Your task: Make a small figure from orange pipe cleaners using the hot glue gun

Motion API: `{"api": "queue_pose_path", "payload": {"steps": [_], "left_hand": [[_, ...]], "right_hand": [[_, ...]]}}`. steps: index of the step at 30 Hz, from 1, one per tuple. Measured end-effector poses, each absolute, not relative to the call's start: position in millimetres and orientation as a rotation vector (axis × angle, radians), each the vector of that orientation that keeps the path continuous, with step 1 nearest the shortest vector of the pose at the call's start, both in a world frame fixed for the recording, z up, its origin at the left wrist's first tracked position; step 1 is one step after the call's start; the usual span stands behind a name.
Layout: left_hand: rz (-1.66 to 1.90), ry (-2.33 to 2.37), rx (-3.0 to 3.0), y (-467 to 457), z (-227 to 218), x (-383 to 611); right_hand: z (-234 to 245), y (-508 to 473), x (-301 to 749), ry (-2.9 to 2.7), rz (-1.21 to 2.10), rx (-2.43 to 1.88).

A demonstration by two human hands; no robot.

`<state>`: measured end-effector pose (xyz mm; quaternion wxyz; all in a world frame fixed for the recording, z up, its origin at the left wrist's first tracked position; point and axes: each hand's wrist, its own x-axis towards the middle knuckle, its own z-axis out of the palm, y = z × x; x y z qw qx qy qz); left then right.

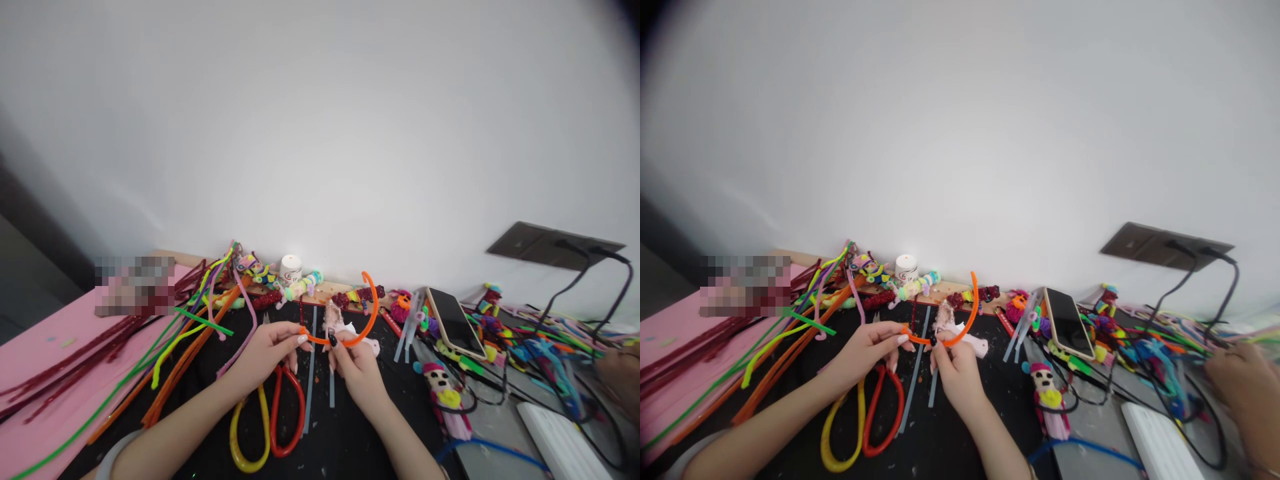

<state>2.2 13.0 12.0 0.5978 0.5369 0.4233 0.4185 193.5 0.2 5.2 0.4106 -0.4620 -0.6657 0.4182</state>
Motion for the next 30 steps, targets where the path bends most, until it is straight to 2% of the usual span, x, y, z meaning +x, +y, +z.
{"api": "queue_pose_path", "payload": {"steps": [22,25,30], "left_hand": [[0.989,0.970,1.269,11.6,14.3,1.4],[1.008,0.978,1.268,11.6,15.9,0.9],[1.131,1.006,1.173,16.1,12.1,-2.3]], "right_hand": [[7.3,0.5,192.3,-1.676,1.055,-1.166],[7.8,-0.2,194.4,-1.685,0.961,-1.180],[10.3,2.1,203.5,-1.832,0.550,-1.206]]}}
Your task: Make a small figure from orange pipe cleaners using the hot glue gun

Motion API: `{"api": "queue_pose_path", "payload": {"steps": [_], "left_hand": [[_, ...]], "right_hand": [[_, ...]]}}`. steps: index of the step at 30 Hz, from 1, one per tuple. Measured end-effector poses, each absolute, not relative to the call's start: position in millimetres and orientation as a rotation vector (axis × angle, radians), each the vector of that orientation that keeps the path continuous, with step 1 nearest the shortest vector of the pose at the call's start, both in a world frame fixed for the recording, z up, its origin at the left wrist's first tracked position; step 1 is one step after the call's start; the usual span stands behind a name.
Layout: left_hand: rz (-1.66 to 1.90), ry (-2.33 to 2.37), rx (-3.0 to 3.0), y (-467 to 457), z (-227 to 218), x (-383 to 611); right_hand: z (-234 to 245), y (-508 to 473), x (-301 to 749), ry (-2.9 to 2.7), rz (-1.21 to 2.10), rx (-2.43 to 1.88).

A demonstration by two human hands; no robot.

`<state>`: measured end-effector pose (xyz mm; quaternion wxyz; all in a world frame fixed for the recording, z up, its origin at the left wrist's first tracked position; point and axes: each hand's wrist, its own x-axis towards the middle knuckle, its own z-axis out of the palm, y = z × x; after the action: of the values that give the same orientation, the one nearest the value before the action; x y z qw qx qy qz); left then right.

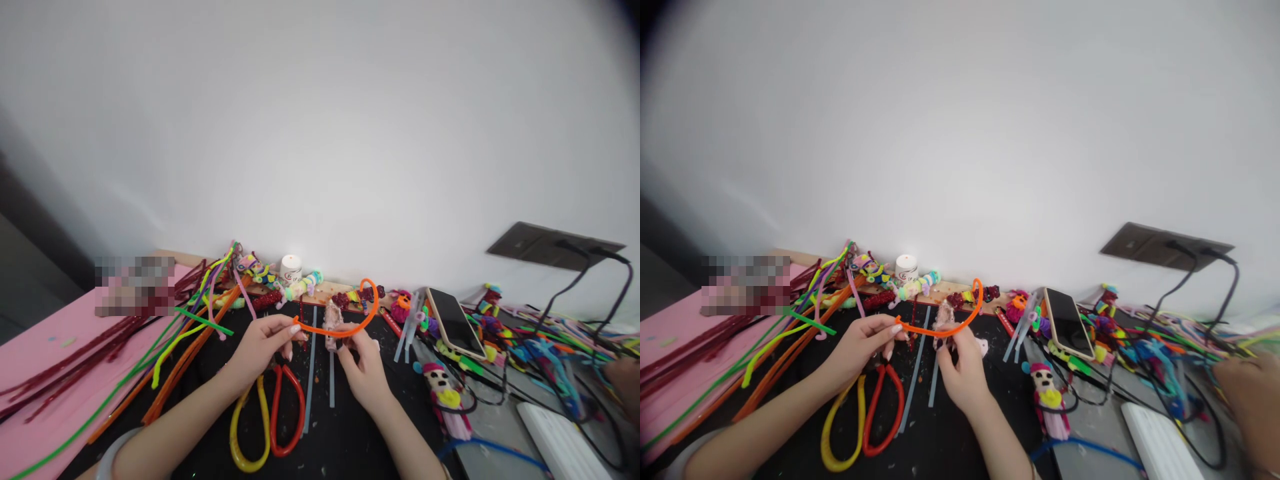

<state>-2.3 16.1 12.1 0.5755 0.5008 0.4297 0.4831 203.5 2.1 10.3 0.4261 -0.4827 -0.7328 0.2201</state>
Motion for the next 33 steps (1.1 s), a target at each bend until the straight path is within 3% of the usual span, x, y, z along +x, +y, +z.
{"api": "queue_pose_path", "payload": {"steps": [7,11,16,33], "left_hand": [[1.320,1.031,1.026,21.6,9.1,-6.5],[1.419,1.070,0.939,24.1,10.2,-8.2],[1.458,1.140,0.938,27.0,9.8,-10.5],[1.335,1.319,1.393,17.1,16.3,-9.6]], "right_hand": [[5.8,12.8,213.4,-1.951,0.137,-1.572],[-3.2,13.8,214.5,-1.987,0.081,-1.844],[-3.5,13.8,215.8,-1.986,0.037,-1.890],[-1.8,13.5,213.7,-1.554,0.856,-1.248]]}}
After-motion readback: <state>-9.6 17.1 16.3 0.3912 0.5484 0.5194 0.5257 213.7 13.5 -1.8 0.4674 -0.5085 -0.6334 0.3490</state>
